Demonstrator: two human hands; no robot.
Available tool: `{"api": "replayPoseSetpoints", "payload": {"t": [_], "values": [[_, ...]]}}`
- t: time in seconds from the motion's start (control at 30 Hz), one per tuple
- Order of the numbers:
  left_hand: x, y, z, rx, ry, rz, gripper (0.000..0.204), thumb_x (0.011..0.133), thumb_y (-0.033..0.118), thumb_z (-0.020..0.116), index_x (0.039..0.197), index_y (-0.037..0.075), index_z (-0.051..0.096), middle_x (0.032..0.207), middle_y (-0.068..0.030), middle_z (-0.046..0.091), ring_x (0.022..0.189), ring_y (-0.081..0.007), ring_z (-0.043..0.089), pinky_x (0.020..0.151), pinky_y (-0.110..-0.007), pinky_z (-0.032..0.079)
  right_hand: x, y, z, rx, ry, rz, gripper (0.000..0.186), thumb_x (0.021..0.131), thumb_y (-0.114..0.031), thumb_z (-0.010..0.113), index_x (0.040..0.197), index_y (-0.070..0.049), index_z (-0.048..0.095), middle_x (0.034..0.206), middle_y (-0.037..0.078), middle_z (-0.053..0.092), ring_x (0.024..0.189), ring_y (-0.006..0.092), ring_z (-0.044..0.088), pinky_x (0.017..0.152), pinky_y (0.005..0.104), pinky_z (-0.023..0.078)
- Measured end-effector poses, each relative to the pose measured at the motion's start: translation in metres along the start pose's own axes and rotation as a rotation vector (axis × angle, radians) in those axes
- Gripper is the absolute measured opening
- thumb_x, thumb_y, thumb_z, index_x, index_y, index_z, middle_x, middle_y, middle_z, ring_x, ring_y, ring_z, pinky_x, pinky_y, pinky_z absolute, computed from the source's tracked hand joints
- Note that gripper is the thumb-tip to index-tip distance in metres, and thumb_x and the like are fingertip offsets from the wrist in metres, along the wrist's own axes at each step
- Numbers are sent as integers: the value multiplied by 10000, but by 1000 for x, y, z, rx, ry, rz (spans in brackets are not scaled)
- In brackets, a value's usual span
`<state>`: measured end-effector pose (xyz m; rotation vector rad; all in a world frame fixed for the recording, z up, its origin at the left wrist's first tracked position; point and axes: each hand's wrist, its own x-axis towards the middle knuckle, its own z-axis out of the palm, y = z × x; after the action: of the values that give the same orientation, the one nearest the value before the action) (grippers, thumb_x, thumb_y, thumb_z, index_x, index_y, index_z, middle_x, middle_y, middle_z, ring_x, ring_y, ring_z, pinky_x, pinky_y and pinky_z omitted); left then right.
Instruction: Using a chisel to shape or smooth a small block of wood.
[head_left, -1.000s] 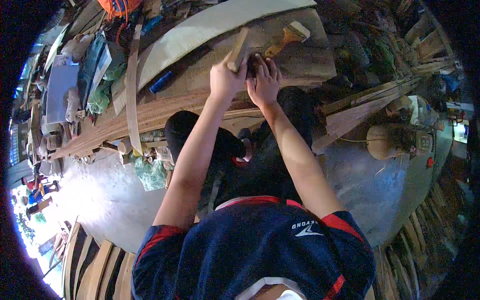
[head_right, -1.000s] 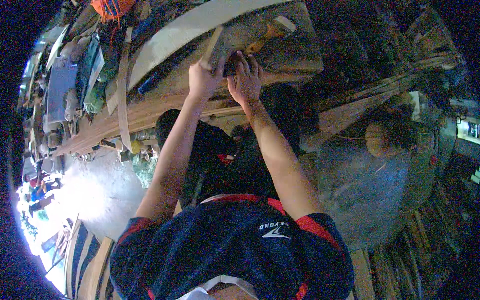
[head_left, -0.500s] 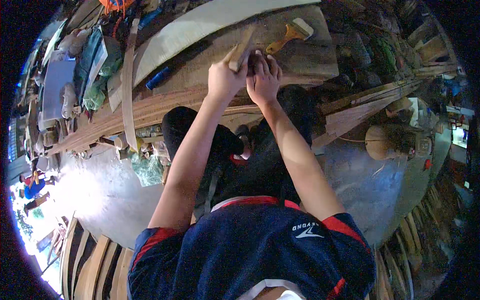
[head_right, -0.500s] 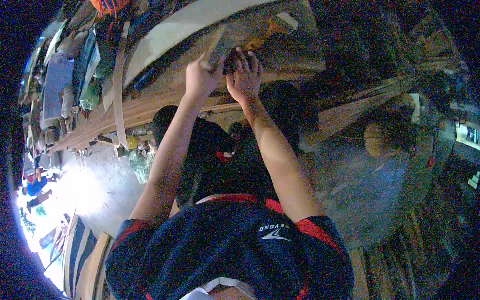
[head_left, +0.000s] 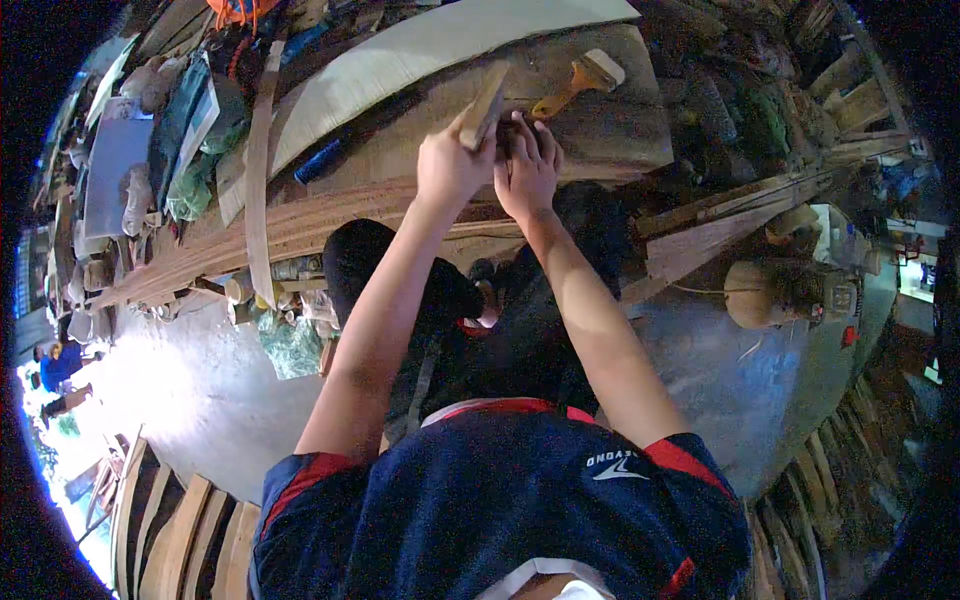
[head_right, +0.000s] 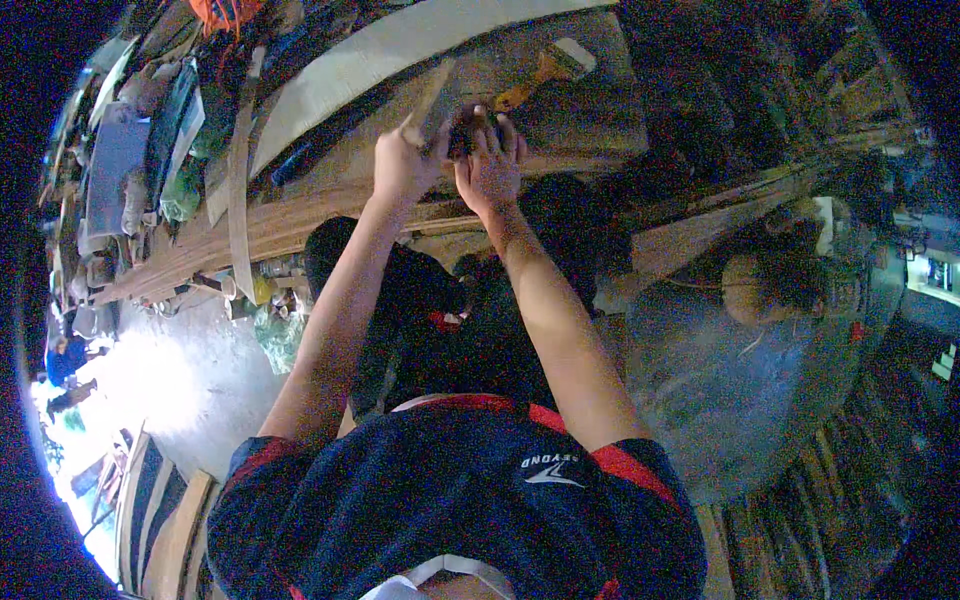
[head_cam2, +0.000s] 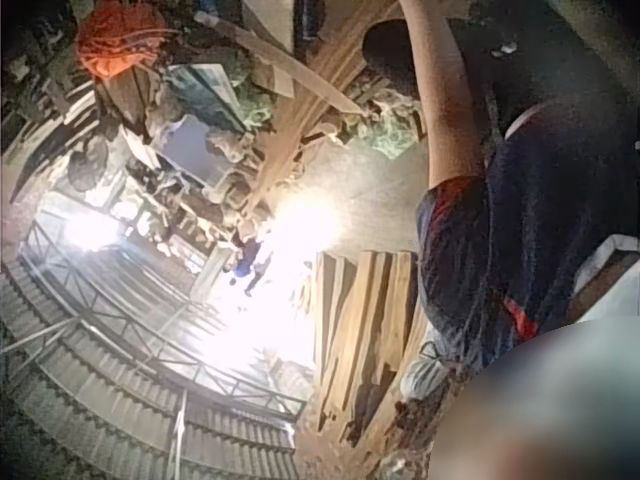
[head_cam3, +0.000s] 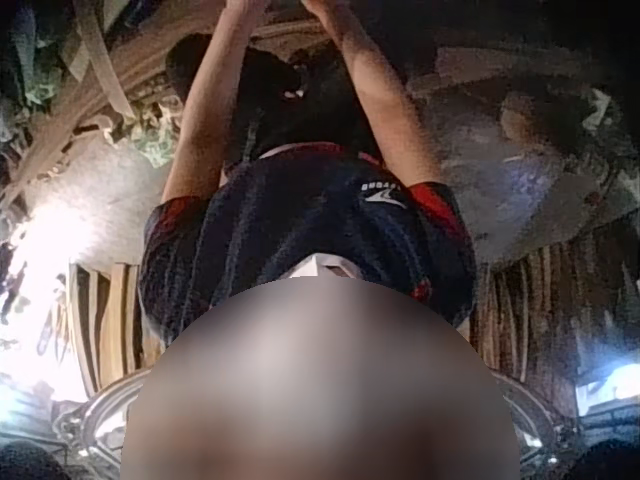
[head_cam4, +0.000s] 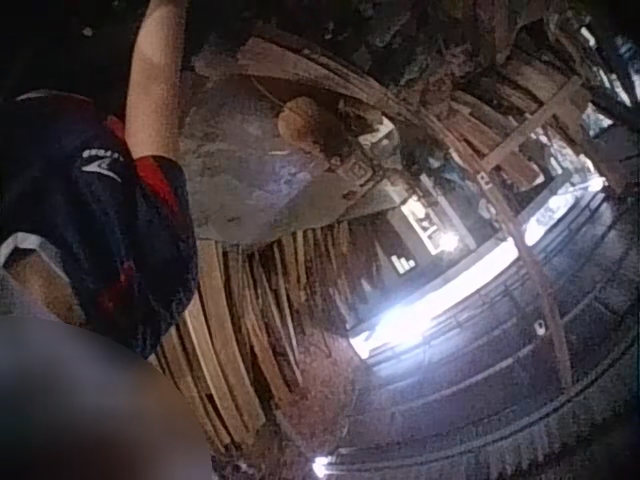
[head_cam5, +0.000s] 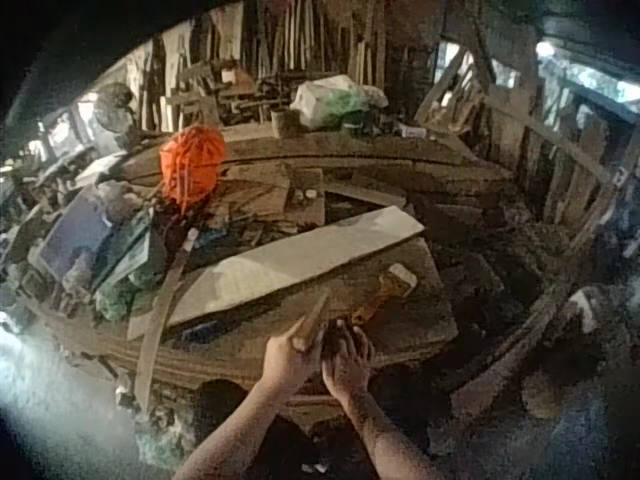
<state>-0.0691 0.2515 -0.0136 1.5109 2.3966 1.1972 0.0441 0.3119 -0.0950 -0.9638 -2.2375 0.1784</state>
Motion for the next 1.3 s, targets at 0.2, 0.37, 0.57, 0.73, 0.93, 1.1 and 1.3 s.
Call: {"api": "replayPoseSetpoints", "payload": {"t": [0.2, 0.37, 0.57, 0.73, 0.93, 1.1, 1.3], "values": [[15, 4, 6, -83, -76, -56, 408, 817, 362, 633, 1154, 132, 626, 673, -234, 621, 659, -413, 622, 588, -459, 523, 0, 4, 1, -17, -16, 23, 463, 871, -321, 514, 1254, -62, 493, 1408, 71, 431, 1280, 363, 362, 1027, 529, 277], [-20, 0, -11, -66, -55, -4, 434, 809, 291, 655, 1194, 97, 603, 672, -245, 620, 642, -411, 626, 574, -447, 527, 0, 4, -4, -46, -58, 14, 432, 879, -315, 526, 1240, -78, 509, 1421, 13, 421, 1293, 298, 358, 1040, 481, 287], [-17, 7, -8, 29, -48, -60, 446, 799, 324, 651, 1177, 91, 608, 653, -237, 619, 626, -407, 629, 566, -460, 524, -1, 3, 0, 17, -41, 39, 498, 834, -311, 552, 1265, -69, 490, 1435, 29, 392, 1295, 318, 352, 1046, 489, 289], [6, 20, 4, 44, -105, -91, 499, 795, 337, 637, 1248, 147, 549, 713, -226, 641, 651, -395, 640, 593, -479, 528, -1, 1, 1, 20, -29, 28, 578, 802, -323, 572, 1303, -54, 467, 1438, 69, 392, 1292, 354, 355, 1057, 508, 276], [-12, -2, -16, -18, -184, -62, 479, 816, 346, 624, 1246, 146, 556, 704, -242, 634, 683, -421, 634, 620, -475, 534, -3, 5, 0, 21, -51, 14, 581, 792, -342, 584, 1279, -42, 486, 1445, 68, 390, 1306, 336, 349, 1065, 506, 268], [-9, 4, -8, 61, -157, -83, 472, 813, 360, 623, 1249, 189, 567, 687, -238, 631, 672, -418, 634, 605, -477, 526, -4, 3, 1, -9, -42, 31, 554, 793, -333, 587, 1252, -35, 501, 1448, 66, 388, 1311, 337, 344, 1068, 507, 264], [14, -1, 4, 94, -78, -57, 478, 812, 394, 616, 1251, 211, 570, 692, -224, 637, 658, -406, 636, 598, -468, 527, -1, -5, 0, 35, -37, 34, 527, 791, -315, 590, 1231, -36, 517, 1460, 53, 371, 1300, 350, 353, 1052, 510, 280]]}}
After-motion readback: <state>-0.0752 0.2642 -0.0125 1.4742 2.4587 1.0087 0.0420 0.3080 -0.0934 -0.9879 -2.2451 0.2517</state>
